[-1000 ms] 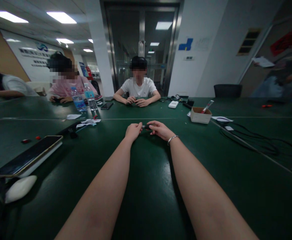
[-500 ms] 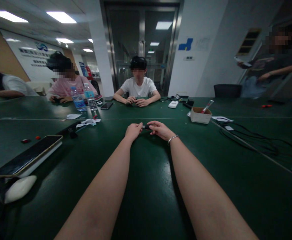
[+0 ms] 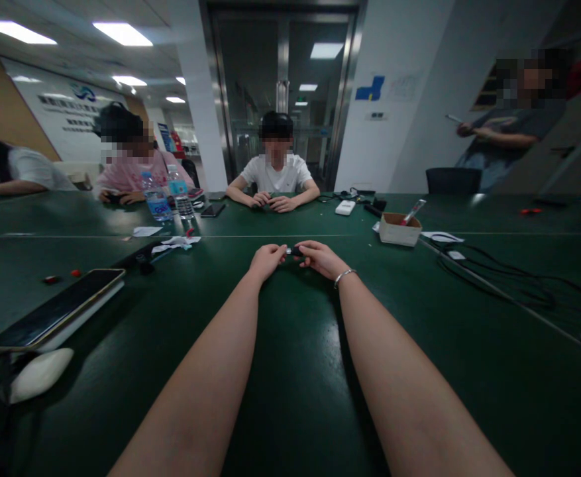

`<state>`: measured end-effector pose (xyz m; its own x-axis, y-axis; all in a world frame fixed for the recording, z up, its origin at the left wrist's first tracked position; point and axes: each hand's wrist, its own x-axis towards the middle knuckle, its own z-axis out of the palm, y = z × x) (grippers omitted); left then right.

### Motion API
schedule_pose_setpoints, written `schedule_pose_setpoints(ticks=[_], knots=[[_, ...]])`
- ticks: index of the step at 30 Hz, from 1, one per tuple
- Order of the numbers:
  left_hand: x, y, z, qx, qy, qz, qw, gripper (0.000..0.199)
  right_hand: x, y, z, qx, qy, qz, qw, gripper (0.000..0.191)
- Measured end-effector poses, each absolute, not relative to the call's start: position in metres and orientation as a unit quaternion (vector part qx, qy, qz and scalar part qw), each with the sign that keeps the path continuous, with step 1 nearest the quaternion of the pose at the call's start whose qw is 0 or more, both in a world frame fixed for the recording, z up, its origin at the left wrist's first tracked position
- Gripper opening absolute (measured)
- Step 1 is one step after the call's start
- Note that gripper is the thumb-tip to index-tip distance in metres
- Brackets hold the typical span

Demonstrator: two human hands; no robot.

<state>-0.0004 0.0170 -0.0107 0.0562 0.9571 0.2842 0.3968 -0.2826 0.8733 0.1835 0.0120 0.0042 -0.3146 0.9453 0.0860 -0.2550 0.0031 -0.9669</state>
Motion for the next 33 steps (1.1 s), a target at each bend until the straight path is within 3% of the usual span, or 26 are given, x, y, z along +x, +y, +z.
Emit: schedule_pose_setpoints(ticks=[5, 12, 16, 25, 29, 33], knots=[[0.001, 0.014, -0.008, 0.652, 0.467, 0.488, 0.343, 0.024, 0.182, 0.011, 0.006, -0.355, -0.511, 0.615, 0.485, 0.002], [0.005, 0.007, -0.001, 0.625, 0.465, 0.490, 0.391, 0.025, 0.181, 0.007, 0.010, -0.369, -0.515, 0.612, 0.473, 0.009], [0.007, 0.005, 0.004, 0.607, 0.474, 0.502, 0.395, 0.011, 0.180, 0.007, 0.012, -0.370, -0.520, 0.612, 0.467, 0.008], [0.007, 0.005, 0.004, 0.594, 0.492, 0.499, 0.395, 0.011, 0.179, 0.006, 0.012, -0.364, -0.519, 0.614, 0.471, 0.006], [0.006, 0.008, 0.002, 0.602, 0.485, 0.491, 0.402, 0.024, 0.179, 0.006, 0.012, -0.360, -0.523, 0.614, 0.470, 0.003], [0.005, 0.009, 0.001, 0.608, 0.485, 0.492, 0.392, 0.015, 0.180, 0.007, 0.011, -0.357, -0.526, 0.613, 0.469, 0.002]])
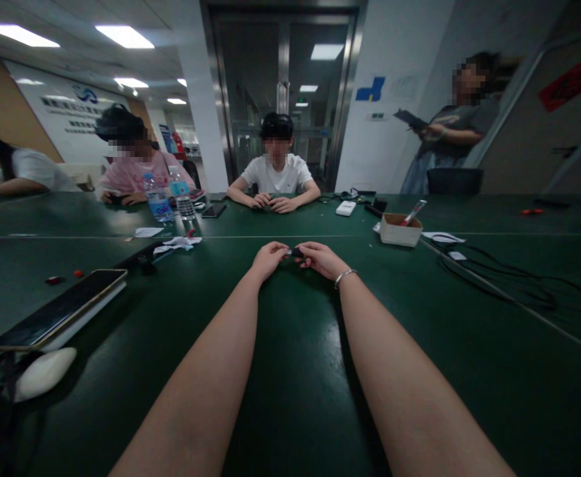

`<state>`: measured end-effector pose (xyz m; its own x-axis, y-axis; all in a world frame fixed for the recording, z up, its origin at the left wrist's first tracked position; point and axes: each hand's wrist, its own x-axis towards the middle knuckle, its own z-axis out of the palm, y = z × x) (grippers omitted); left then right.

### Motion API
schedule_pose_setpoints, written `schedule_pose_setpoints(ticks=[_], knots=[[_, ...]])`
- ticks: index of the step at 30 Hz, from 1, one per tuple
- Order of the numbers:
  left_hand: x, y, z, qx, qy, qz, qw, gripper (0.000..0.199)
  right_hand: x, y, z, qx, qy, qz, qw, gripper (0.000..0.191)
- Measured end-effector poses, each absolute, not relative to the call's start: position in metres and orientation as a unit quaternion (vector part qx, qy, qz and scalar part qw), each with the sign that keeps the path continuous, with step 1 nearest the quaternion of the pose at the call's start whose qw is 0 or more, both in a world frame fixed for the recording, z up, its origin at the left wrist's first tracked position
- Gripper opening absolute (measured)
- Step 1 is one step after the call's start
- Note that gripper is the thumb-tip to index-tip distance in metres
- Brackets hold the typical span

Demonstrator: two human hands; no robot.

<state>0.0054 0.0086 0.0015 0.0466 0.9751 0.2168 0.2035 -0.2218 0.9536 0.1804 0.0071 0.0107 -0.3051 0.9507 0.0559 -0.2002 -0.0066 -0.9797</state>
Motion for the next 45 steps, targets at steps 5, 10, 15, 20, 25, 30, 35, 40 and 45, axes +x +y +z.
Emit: schedule_pose_setpoints(ticks=[5, 10, 15, 20, 25, 30, 35, 40, 45], knots=[[0.0052, 0.0093, 0.0006, 0.618, 0.473, 0.492, 0.391, 0.020, 0.1810, 0.0056, 0.0117, -0.359, -0.523, 0.615, 0.468, 0.004], [0.0054, 0.0088, 0.0010, 0.614, 0.474, 0.493, 0.394, 0.024, 0.1811, 0.0056, 0.0123, -0.359, -0.523, 0.616, 0.467, 0.002], [0.0053, 0.0087, 0.0005, 0.614, 0.476, 0.501, 0.381, 0.015, 0.1812, 0.0070, 0.0107, -0.354, -0.523, 0.618, 0.468, 0.002], [0.0051, 0.0103, -0.0016, 0.614, 0.479, 0.492, 0.389, 0.023, 0.1806, 0.0061, 0.0110, -0.357, -0.521, 0.616, 0.471, 0.005], [0.0046, 0.0108, -0.0023, 0.621, 0.477, 0.491, 0.382, 0.018, 0.1811, 0.0057, 0.0115, -0.358, -0.523, 0.616, 0.469, 0.004], [0.0044, 0.0095, -0.0017, 0.625, 0.477, 0.488, 0.379, 0.021, 0.1818, 0.0053, 0.0118, -0.350, -0.520, 0.621, 0.471, 0.004], [0.0049, 0.0078, 0.0000, 0.618, 0.482, 0.500, 0.368, 0.016, 0.1825, 0.0057, 0.0111, -0.344, -0.524, 0.622, 0.469, 0.004], [0.0044, 0.0095, -0.0017, 0.631, 0.469, 0.491, 0.376, 0.019, 0.1831, 0.0071, 0.0100, -0.347, -0.524, 0.623, 0.465, 0.005], [0.0038, 0.0113, -0.0032, 0.633, 0.475, 0.486, 0.371, 0.025, 0.1825, 0.0064, 0.0108, -0.349, -0.521, 0.623, 0.468, 0.005]])
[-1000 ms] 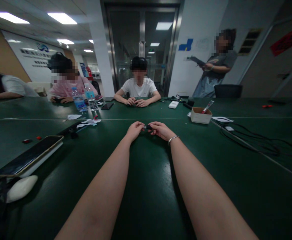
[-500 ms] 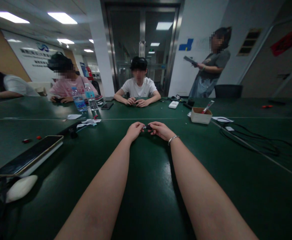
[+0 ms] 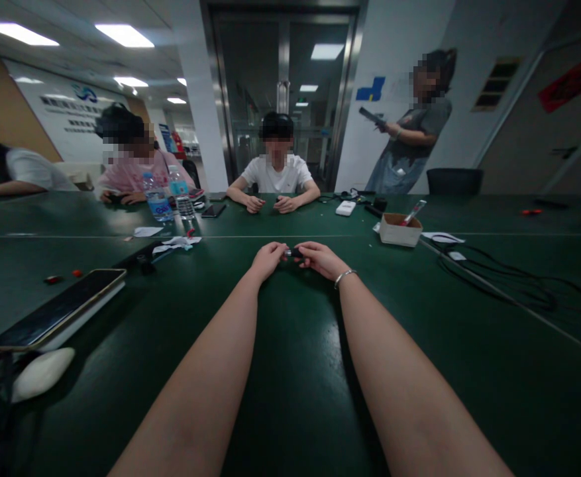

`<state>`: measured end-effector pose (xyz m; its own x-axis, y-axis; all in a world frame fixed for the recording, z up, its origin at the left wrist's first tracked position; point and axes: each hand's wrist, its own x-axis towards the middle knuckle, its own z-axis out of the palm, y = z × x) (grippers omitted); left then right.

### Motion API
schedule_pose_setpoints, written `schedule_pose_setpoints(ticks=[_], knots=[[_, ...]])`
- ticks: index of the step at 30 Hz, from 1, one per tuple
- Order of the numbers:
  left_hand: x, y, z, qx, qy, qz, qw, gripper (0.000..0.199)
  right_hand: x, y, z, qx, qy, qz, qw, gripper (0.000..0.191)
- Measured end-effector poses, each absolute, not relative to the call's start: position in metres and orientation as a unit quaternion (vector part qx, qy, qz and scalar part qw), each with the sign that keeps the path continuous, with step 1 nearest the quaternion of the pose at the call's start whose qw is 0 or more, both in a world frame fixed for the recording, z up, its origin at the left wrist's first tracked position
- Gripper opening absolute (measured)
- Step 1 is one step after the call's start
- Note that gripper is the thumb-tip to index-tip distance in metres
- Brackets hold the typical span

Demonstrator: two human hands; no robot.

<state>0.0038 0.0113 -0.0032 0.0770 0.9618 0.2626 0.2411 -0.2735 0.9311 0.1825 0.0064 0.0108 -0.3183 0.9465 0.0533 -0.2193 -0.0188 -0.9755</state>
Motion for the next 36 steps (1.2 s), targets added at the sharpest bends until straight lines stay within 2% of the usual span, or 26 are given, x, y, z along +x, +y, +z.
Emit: schedule_pose_setpoints(ticks=[12, 36], knots=[[0.0066, 0.0059, 0.0025, 0.621, 0.478, 0.489, 0.382, 0.016, 0.1829, 0.0057, 0.0106, -0.347, -0.521, 0.622, 0.470, 0.006], [0.0051, 0.0141, -0.0066, 0.636, 0.444, 0.496, 0.391, 0.020, 0.1827, 0.0098, 0.0072, -0.344, -0.525, 0.620, 0.471, 0.007]])
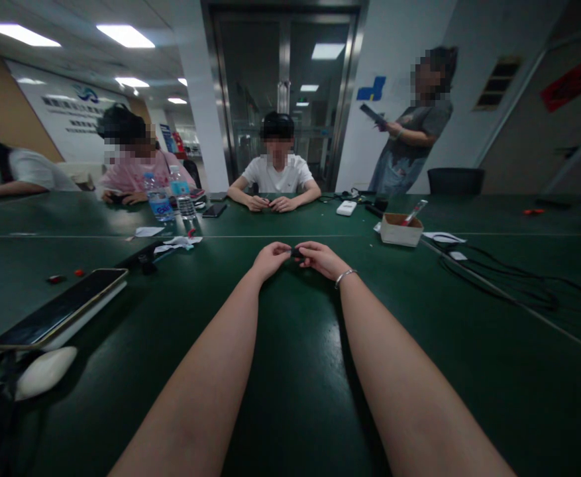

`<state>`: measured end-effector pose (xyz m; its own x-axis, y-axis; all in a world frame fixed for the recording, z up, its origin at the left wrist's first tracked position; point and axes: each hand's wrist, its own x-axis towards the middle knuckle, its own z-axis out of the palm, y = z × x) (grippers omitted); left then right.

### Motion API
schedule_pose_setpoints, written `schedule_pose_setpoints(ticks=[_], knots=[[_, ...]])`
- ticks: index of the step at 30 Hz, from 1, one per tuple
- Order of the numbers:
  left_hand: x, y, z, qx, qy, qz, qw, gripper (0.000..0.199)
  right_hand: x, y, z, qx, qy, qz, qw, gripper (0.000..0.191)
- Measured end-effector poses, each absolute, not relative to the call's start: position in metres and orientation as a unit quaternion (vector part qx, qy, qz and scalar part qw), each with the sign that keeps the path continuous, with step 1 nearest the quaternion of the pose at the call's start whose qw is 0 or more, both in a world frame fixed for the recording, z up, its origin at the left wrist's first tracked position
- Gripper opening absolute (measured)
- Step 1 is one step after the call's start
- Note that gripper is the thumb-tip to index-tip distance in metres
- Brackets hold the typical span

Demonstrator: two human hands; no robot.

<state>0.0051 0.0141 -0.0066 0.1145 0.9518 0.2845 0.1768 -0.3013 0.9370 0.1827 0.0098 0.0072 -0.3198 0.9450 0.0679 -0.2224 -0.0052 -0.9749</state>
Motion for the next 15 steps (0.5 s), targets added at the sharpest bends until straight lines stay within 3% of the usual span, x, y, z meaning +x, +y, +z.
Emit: schedule_pose_setpoints(ticks=[15], knots=[[0.0051, 0.0115, -0.0043, 0.634, 0.444, 0.492, 0.399, 0.019, 0.1836, 0.0097, 0.0057, -0.340, -0.528, 0.623, 0.467, 0.007]])
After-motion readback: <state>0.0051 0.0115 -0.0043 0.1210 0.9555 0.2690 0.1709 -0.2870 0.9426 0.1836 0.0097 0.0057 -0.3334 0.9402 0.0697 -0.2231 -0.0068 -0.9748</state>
